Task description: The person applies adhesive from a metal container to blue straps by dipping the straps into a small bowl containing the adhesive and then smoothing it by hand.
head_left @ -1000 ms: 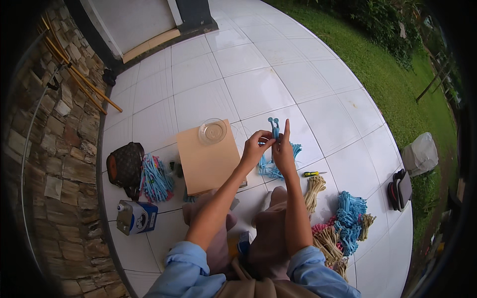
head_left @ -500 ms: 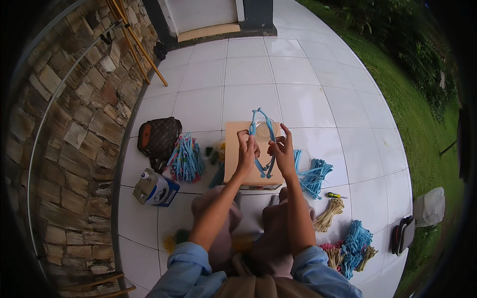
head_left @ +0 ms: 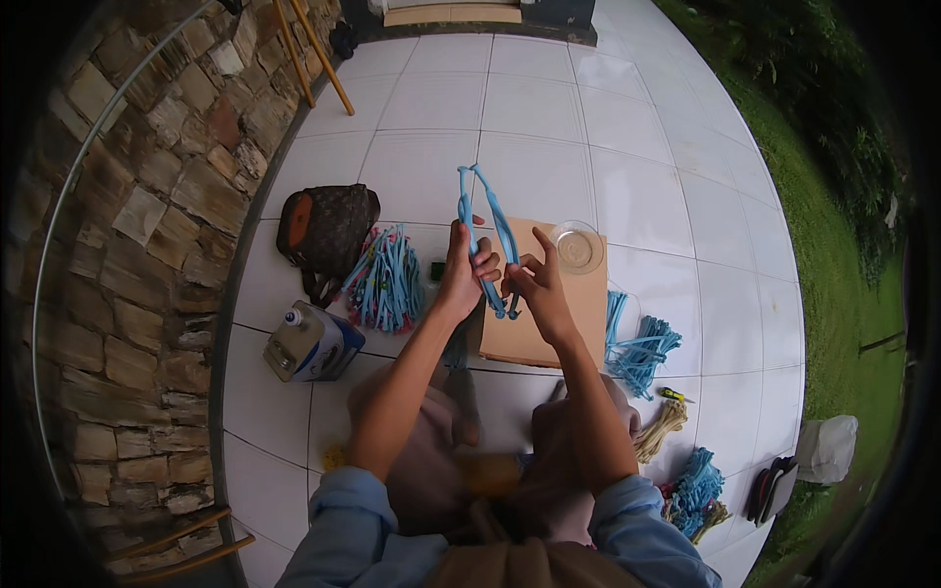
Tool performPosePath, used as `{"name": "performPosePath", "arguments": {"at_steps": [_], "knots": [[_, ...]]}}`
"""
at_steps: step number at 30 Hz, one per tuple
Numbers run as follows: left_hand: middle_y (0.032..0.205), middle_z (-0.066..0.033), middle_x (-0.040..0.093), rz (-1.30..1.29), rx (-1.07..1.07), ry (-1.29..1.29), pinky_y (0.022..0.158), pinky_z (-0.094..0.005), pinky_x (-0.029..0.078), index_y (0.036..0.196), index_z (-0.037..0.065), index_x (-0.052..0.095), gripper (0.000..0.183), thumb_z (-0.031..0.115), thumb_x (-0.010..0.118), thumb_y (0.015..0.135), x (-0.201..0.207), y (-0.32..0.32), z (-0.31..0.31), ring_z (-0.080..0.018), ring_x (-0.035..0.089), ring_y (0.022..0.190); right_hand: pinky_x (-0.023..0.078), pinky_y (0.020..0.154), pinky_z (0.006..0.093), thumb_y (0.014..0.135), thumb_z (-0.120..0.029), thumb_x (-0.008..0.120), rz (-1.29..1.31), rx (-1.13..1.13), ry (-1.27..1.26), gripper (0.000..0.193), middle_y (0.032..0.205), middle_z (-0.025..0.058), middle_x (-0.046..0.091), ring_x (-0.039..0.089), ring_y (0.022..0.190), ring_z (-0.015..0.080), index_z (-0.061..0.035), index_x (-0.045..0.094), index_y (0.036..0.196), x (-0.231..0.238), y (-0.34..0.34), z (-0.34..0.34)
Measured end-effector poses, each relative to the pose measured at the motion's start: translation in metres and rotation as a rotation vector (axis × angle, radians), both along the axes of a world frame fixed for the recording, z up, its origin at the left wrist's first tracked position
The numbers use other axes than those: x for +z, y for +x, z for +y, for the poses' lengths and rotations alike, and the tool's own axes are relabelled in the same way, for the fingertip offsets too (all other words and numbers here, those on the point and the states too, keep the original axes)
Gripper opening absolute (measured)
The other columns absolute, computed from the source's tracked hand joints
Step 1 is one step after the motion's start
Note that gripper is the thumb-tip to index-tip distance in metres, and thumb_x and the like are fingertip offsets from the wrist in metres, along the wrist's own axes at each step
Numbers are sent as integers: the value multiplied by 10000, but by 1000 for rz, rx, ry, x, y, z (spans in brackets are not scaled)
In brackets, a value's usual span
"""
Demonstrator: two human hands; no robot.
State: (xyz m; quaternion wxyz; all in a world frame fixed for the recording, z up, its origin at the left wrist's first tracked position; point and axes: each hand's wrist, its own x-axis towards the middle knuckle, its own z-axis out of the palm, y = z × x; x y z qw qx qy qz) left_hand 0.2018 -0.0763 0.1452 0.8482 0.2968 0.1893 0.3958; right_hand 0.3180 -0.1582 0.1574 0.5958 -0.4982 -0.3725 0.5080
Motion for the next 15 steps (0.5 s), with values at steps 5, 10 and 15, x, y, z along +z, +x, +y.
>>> {"name": "performPosePath", "arguments": {"at_steps": [5,10,15], "knots": [[729,-1,447,88,-136,83,809,-286,372,1084,55,459,283,306,427,958,3,-4,-13,-98,467,776,437,622,258,925,-63,455,284,-298,133,576,829,47,483,483,665,110,-123,138,1402,3,-8,14],[665,28,386,1,0,38,688,-266,395,971,81,478,238,304,391,972,6,-14,-9,-86,419,641,380,594,248,944,-93,421,556,-204,52,553,803,35,435,385,619,97,-159,128,1408,12,-21,11],[592,61,284,63,-90,17,580,-241,370,916,100,462,269,354,391,966,20,-23,-8,-57,337,531,275,480,227,957,-159,379,471,-140,-29,508,663,-10,275,254,511,79,-203,143,1406,40,-24,8]]}}
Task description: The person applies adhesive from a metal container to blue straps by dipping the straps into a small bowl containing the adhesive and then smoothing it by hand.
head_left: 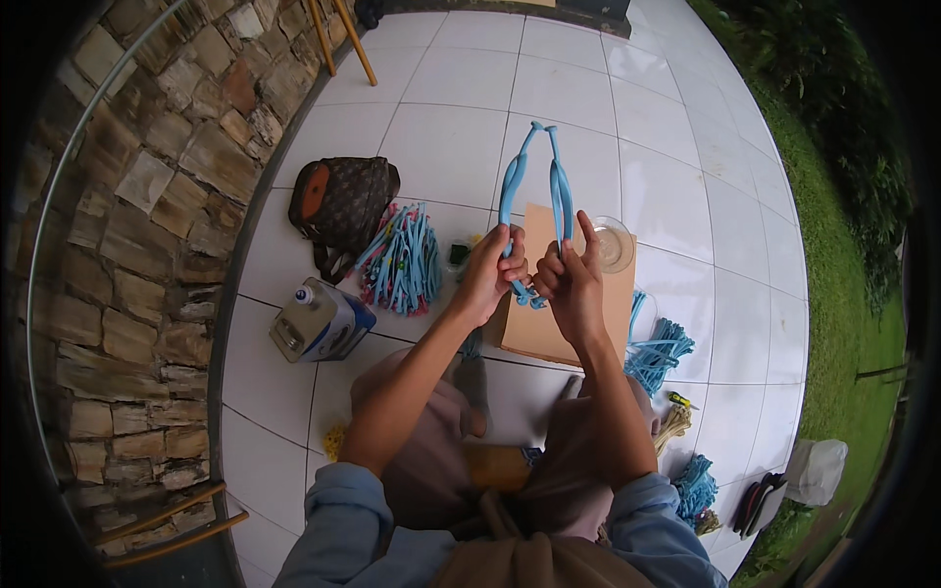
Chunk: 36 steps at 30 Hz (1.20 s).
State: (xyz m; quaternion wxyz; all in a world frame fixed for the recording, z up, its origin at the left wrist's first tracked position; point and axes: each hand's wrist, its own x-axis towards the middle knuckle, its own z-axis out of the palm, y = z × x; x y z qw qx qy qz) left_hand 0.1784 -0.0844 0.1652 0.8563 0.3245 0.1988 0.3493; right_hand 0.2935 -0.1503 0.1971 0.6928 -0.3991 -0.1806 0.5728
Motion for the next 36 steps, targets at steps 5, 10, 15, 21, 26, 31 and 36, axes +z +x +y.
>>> {"name": "performPosePath", "arguments": {"at_steps": [5,10,15,21,26,31,36], "knots": [[578,72,262,-111,2,-14,499,-200,323,845,123,435,294,393,405,955,12,0,-9,-28,290,490,288,464,239,976,-184,348,61,107,86,498,647,-4,287,270,483,84,-185,90,1401,-4,9,-3],[542,87,181,-160,-307,-276,338,-176,138,816,142,401,305,406,366,964,10,-2,-10,-9,138,408,213,397,196,979,-202,354,290,201,84,459,604,-18,275,232,438,61,-125,161,1388,8,3,-17],[541,86,171,-127,-527,-191,352,-176,133,864,113,416,322,409,346,969,26,-16,-1,-13,132,405,200,388,200,972,-185,381,381,272,49,494,581,-47,271,223,425,55,-145,136,1399,9,54,-34],[993,-104,466,1060,-178,869,771,-341,418,1298,5,280,603,331,559,874,-14,-16,0,-199,492,877,252,398,223,965,-170,405,-590,279,-213,577,532,-34,324,279,408,65,-216,52,1420,3,82,-60],[1469,-151,93,1234,36,1537,1061,-612,10,1413,16,-17,1151,320,754,615,21,6,-8,-323,98,1365,256,419,208,951,-172,462,-625,418,-237,608,577,-41,309,271,466,52,-201,84,1426,-3,88,-70],[1464,-172,99,1073,110,1545,1059,-608,-2,1416,70,-38,1256,393,808,546,40,13,-16,-337,93,1364,342,477,228,936,-211,489,-672,442,-235,612,604,-8,418,357,523,74,-174,117,1422,-2,91,-71],[1283,-135,425,960,29,1719,1066,-522,146,1388,115,221,1040,466,770,576,49,25,-21,-294,406,1194,381,520,262,935,-225,491,-783,483,-207,610,607,33,481,399,534,108,-170,125,1419,-2,90,-75]]}}
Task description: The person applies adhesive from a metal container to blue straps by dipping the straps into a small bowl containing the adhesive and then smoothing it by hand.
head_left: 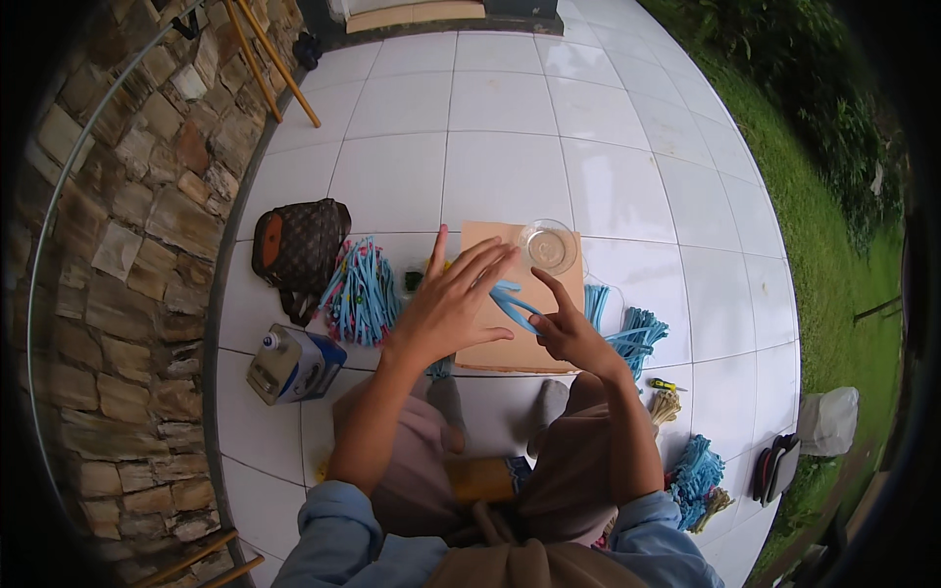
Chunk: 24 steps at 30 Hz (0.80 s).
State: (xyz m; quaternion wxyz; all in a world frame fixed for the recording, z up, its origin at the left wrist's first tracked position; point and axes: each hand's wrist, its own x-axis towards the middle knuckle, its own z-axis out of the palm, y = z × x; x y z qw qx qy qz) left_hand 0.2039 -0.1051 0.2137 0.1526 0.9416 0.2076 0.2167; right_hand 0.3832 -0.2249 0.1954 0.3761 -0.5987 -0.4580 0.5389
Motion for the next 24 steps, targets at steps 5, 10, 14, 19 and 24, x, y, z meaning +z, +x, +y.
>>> {"name": "performPosePath", "arguments": {"at_steps": [5,10,14,19,24], "knots": [[792,-88,592,22,-61,-86,595,-359,478,905,48,626,317,322,685,757,-18,1,1,-253,598,674,412,567,283,871,-178,601,-309,1,161,690,608,53,537,476,547,151,-167,168,1409,4,-1,2],[721,-107,554,-134,34,-176,539,-361,433,786,-8,599,230,215,654,798,-6,-1,8,-270,574,631,477,672,282,748,-107,723,-307,-248,388,807,742,68,620,614,726,148,-146,239,1392,5,25,-2],[726,-125,557,-74,32,-231,542,-361,424,804,-22,591,217,188,645,812,-7,-6,11,-287,568,623,495,719,253,761,-17,690,137,-433,466,720,860,62,594,580,797,120,-86,296,1360,6,26,-1],[778,-103,610,-208,-22,-227,577,-339,469,857,-2,563,197,169,650,811,-13,-1,11,-260,612,651,495,689,215,739,54,683,232,-532,577,693,866,54,556,559,797,93,-43,331,1328,12,23,0],[717,-93,614,-274,-7,-255,561,-336,477,904,37,491,239,159,665,795,-17,-7,15,-240,627,664,488,670,198,733,76,679,230,-563,610,655,869,52,548,555,792,79,-27,366,1300,10,21,0]]}}
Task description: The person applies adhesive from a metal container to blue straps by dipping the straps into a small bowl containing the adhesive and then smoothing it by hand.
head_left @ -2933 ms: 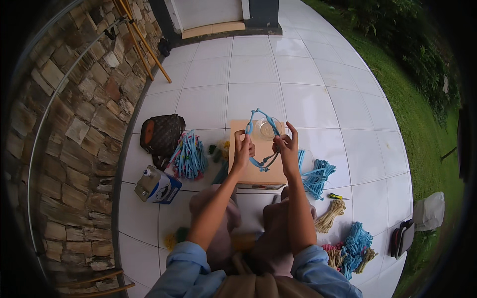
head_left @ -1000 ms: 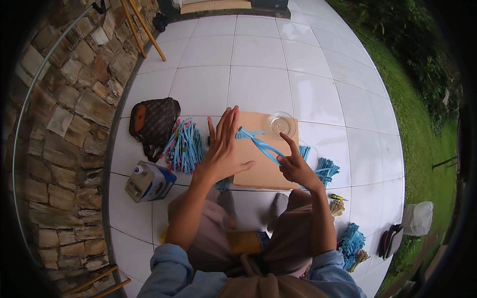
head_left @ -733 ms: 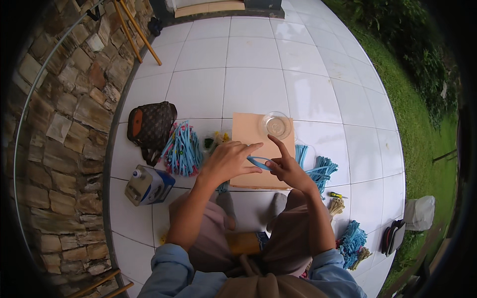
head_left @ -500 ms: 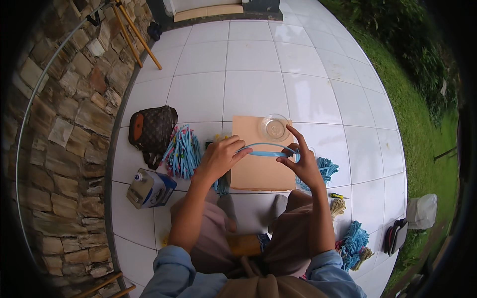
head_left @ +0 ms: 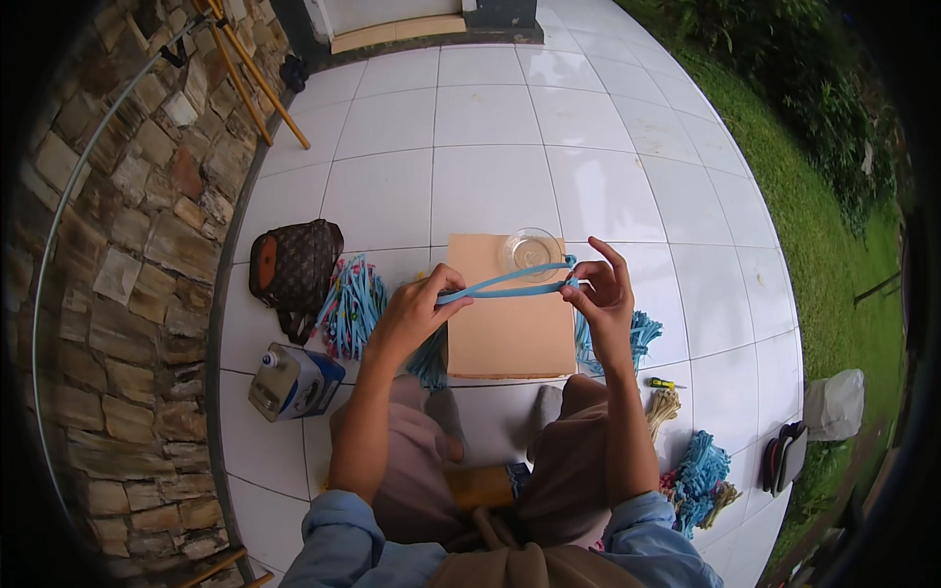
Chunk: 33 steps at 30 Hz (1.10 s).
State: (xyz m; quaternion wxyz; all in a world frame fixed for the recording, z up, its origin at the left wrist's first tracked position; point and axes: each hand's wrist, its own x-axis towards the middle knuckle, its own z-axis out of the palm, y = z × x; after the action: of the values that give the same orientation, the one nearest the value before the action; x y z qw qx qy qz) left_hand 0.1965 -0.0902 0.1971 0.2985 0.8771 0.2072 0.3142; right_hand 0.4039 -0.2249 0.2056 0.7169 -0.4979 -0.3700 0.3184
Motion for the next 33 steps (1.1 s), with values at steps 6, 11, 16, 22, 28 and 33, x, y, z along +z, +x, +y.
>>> {"name": "performPosePath", "arguments": {"at_steps": [6,11,16,22,28,33], "knots": [[575,-127,564,-61,218,-165,485,-365,452,853,13,460,214,189,397,957,2,8,-14,-293,588,513,477,777,258,743,-31,714,184,8,124,793,1014,107,540,557,876,136,-81,235,1373,-8,-8,6],[606,-146,536,-119,330,-103,497,-377,445,924,-19,511,206,154,402,942,-5,31,-43,-338,566,543,370,979,350,863,-282,609,127,262,157,817,1308,176,402,463,1151,237,-139,43,1435,-22,-61,27],[926,-157,466,-172,348,43,698,-399,408,967,-31,512,187,126,422,916,-8,42,-53,-303,508,797,412,921,351,972,-273,367,338,203,18,494,1223,151,490,510,1079,221,-97,162,1386,-31,-85,28],[921,-83,500,-432,386,-461,713,-323,370,929,12,475,200,136,320,954,15,35,-40,-184,446,771,467,672,282,978,-262,341,388,204,10,365,912,75,527,561,761,163,-87,275,1292,-29,-98,24],[997,-50,556,-533,366,-398,738,-254,377,979,14,500,248,183,319,983,25,11,-15,-116,438,795,414,464,271,967,-288,372,291,338,-132,426,843,57,413,485,569,156,-87,237,1317,-25,-110,9],[1068,-71,551,-653,263,-391,769,-245,386,1025,3,504,196,127,364,968,34,8,-20,-114,454,835,424,429,277,956,-265,411,291,239,-44,499,805,37,326,473,519,154,-64,198,1359,-10,-115,-1]]}}
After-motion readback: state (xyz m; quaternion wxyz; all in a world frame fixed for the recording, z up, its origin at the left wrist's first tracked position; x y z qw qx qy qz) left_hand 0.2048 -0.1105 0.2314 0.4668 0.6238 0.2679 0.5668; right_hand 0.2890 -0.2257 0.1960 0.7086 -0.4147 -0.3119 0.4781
